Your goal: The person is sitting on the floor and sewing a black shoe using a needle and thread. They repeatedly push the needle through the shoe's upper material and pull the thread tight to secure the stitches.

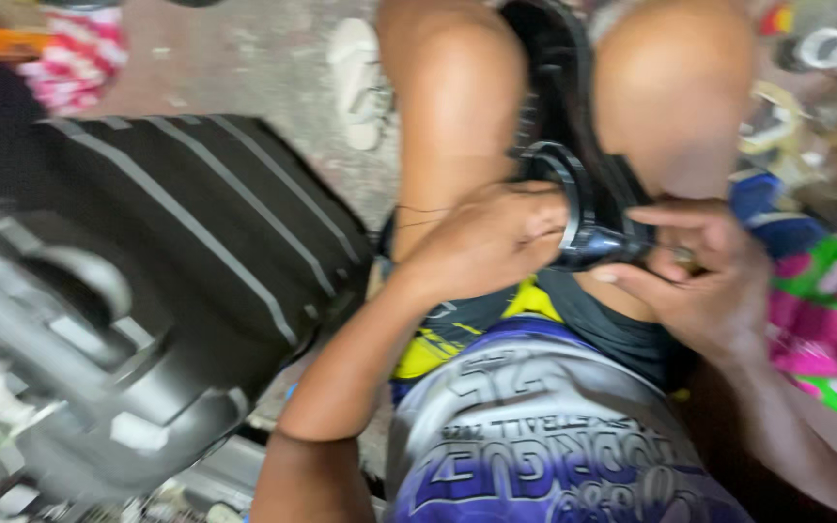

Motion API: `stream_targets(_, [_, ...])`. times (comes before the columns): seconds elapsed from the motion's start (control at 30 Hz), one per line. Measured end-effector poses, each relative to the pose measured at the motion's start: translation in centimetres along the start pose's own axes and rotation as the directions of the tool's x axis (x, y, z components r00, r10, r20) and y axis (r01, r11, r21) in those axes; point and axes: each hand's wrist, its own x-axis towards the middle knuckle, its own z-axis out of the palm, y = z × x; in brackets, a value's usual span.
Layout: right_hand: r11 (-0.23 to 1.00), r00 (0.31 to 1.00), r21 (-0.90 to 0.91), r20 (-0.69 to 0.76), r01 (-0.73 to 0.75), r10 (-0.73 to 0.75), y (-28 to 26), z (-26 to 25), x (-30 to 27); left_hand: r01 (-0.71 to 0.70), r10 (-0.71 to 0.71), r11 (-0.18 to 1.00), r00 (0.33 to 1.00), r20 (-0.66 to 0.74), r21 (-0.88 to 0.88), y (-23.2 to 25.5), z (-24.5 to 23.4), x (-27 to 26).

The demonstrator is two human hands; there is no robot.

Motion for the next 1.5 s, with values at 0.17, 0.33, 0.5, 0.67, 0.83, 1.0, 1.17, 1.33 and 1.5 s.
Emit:
stream_targets(0.17, [0.987, 0.997, 0.148, 0.057, -0.063, 0.055, 0.4, -0.4, 0.6, 0.036, -0.037, 0.996, 0.999, -0.008, -0.076, -0.6, 1.0, 0.6])
stream_targets(0.33, [0.996, 0.989, -0.079, 0.140, -0.034, 0.045, -1.6, -0.6, 1.8, 0.068, -0.073, 0.994, 0.996, -0.057, -0.091, -1.1, 1.2, 0.2])
stream_targets(0.5, [0.700, 0.788, -0.707, 0.372, -0.103, 0.492, -4.2, -4.4, 0.5, 0.160, -0.175, 0.973, 0.982, -0.077, -0.166, -1.3, 2.0, -1.5])
stream_targets(0.67, [0.895, 0.937, -0.417, 0.350, 0.159, -0.004, -4.7, -6.0, 1.2, 0.114, -0.141, 0.978, 0.979, -0.149, -0.176, -0.6, 0.9, -2.6])
stream_targets(0.83, [0.965, 0.971, -0.262, 0.234, 0.025, 0.038, -3.5, -2.8, 0.5, 0.098, -0.188, 0.957, 0.926, -0.328, -0.271, 0.7, 1.6, -2.4])
stream_targets(1.0, [0.997, 0.966, -0.078, 0.258, -0.013, 0.033, -2.8, -3.9, 0.0, 0.277, -0.314, 0.930, 0.940, -0.135, -0.240, 1.3, 0.1, -2.6])
stream_targets(1.17, [0.935, 0.972, 0.355, 0.213, 0.021, -0.103, -3.7, -3.6, 0.2, 0.164, -0.164, 0.986, 0.986, 0.029, -0.022, 0.8, -1.5, -1.9])
stream_targets(1.33, [0.894, 0.975, 0.448, 0.208, -0.025, -0.076, -6.2, -0.4, 1.2, 0.071, -0.077, 0.996, 0.990, 0.121, 0.053, 0.2, -1.8, -0.9])
stream_targets(1.5, [0.991, 0.990, -0.002, 0.049, 0.131, -0.130, -7.1, 2.3, 3.1, 0.132, -0.138, 0.988, 0.986, 0.088, 0.079, -0.5, -1.2, -1.4])
